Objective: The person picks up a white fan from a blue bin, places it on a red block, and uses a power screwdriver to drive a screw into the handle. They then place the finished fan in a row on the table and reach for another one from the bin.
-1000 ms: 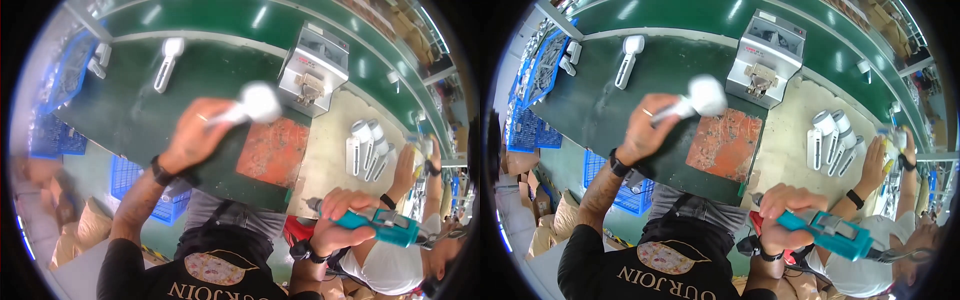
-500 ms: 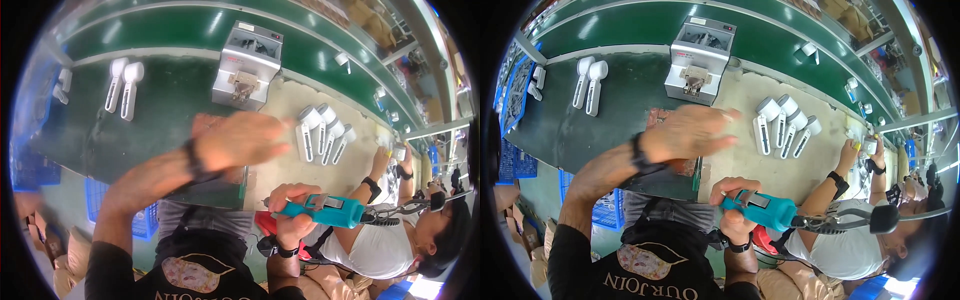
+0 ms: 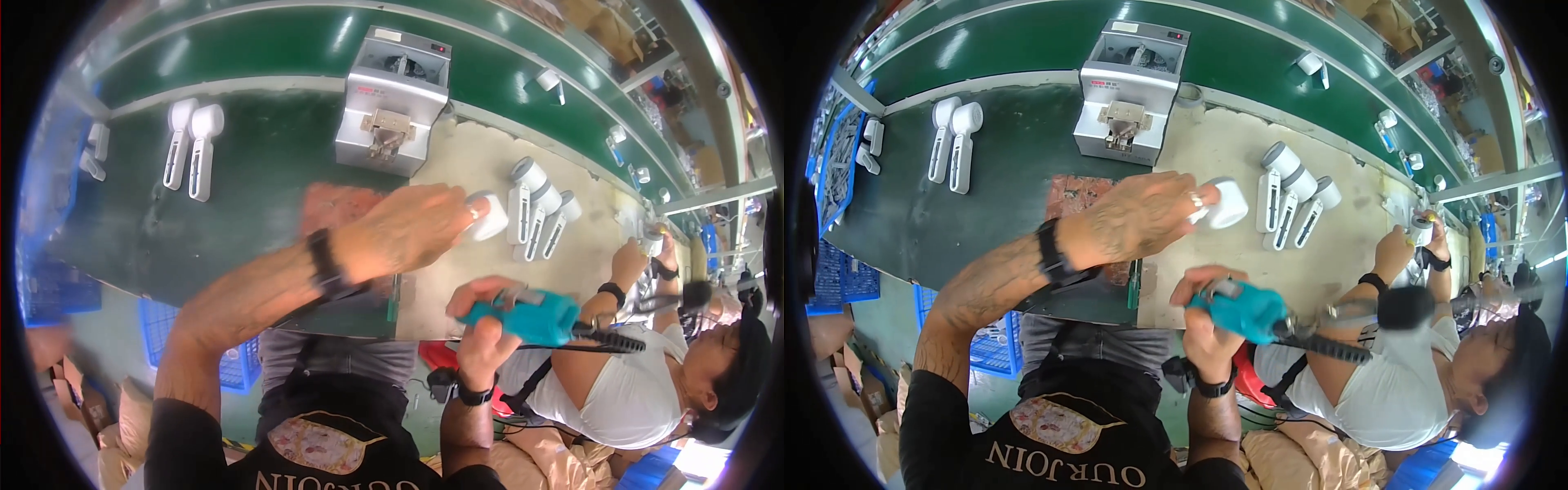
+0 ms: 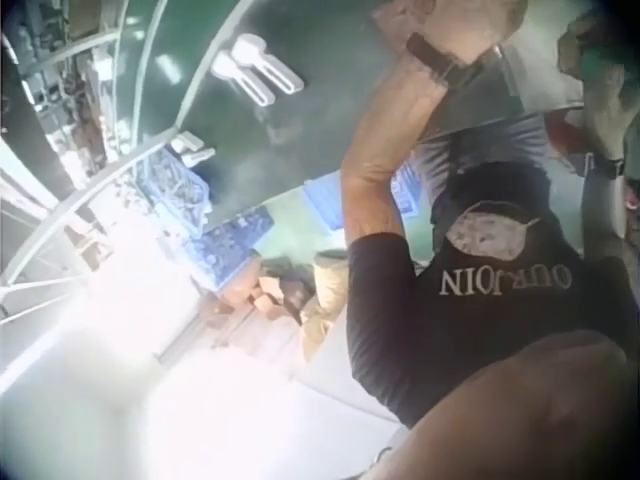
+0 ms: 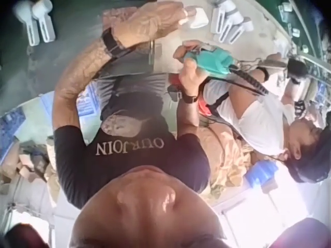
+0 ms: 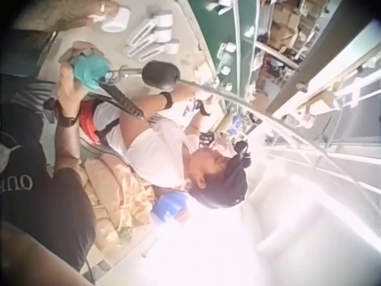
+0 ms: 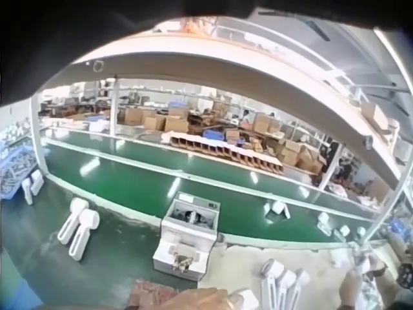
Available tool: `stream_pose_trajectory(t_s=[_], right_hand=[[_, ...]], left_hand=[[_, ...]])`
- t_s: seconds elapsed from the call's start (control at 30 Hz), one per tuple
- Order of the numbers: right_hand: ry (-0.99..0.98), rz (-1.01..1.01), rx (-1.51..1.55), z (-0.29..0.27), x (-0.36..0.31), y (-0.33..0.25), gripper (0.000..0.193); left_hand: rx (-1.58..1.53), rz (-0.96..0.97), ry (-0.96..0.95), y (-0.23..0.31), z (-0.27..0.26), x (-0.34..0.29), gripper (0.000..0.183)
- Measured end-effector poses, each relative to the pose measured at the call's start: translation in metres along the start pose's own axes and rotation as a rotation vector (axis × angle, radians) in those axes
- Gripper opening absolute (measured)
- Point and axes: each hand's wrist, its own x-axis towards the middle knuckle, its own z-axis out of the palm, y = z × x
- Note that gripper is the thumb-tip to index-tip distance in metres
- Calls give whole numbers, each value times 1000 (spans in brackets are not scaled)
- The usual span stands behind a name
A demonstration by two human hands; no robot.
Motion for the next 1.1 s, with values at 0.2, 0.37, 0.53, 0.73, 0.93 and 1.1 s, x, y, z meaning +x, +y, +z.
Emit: stream_pose_trajectory(t_s=[0.2,0.37,0.53,0.73,0.93,1.1], right_hand=[[-32,-27,-94,15,37,23,64],[-51,-36,-79,31,40,26,64],[-58,0,-69,39,35,17,66],[-43,-88,11,67,60,-16,73],[-90,-208,71,115,129,-8,50],[-158,-307,-193,142,171,22,40]], left_hand=[[150,-63,-24,-4,-46,-62,42],[-58,-139,166,-18,-40,-93,32],[-114,-148,176,-27,-40,-96,27],[-169,-236,-34,-44,-51,-84,30],[-210,-91,-2,-53,-44,-95,37],[-246,-91,33,-57,-43,-100,41]])
